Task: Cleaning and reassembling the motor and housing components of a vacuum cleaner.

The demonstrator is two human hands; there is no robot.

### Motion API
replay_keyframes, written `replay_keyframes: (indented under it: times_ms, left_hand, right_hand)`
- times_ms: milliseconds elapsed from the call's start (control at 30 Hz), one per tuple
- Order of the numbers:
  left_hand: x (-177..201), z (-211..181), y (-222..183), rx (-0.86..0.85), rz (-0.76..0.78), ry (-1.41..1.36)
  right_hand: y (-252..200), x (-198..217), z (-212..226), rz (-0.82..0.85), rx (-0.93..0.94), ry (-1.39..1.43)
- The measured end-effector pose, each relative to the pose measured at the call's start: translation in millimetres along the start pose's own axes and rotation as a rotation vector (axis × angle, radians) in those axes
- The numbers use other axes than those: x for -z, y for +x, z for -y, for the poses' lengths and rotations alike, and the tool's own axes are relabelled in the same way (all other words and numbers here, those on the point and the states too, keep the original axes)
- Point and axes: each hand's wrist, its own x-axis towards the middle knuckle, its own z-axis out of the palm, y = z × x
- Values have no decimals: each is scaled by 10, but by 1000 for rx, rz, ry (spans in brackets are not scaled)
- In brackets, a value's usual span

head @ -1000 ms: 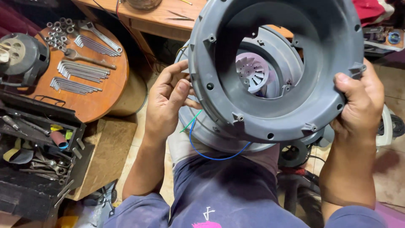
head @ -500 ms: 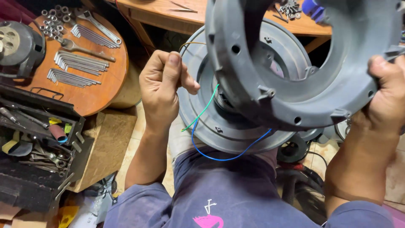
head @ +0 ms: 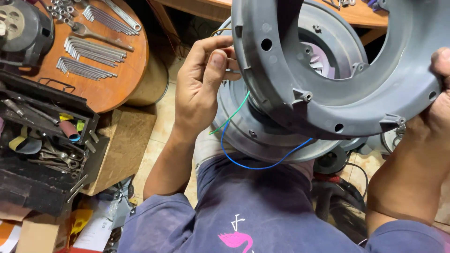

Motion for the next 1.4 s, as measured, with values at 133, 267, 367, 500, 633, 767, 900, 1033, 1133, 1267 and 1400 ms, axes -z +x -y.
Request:
replay_keyframes:
  times_ms: [133, 267, 367, 500, 633, 767, 900, 1033, 1133, 1267, 1400]
  left_hand:
    - [84, 68, -35, -20, -78, -58]
    - [156, 73, -60, -66, -97, -9]
    - [-58, -121, 9, 12, -47, -94]
    - [-213, -156, 101, -8, 157, -291]
    - [-130, 10, 134, 52, 11, -263]
    - [-53, -158, 148, 102, -110, -522]
    - [423, -81, -18, 44, -241, -673]
    - [655, -53, -78, -39, -396, -624]
    - [652, 15, -17, -67, -452, -622]
    - [576, 31, 41, -30, -438, -674]
    - [702, 106, 8, -39, -446, -618]
  right_hand:
    - [29, -106, -119, 51, -3, -11]
    - [-20, -182, -98, 61, 16, -41]
    - [-116, -126, 3, 19, 51, -82]
    - [-145, -156, 85, 13, 100, -111]
    - [-178, -376, 157, -2, 83, -60]
    - [-181, -467, 295, 223, 158, 57]
    - [-265, -17, 199, 70, 245, -789]
    - [-355, 253, -30, 265, 456, -1572]
    - [-329, 339, -224, 292, 382, -1655]
    - [-136, 309, -297, 318, 329, -1706]
    - [167, 361, -404, 346, 297, -1642]
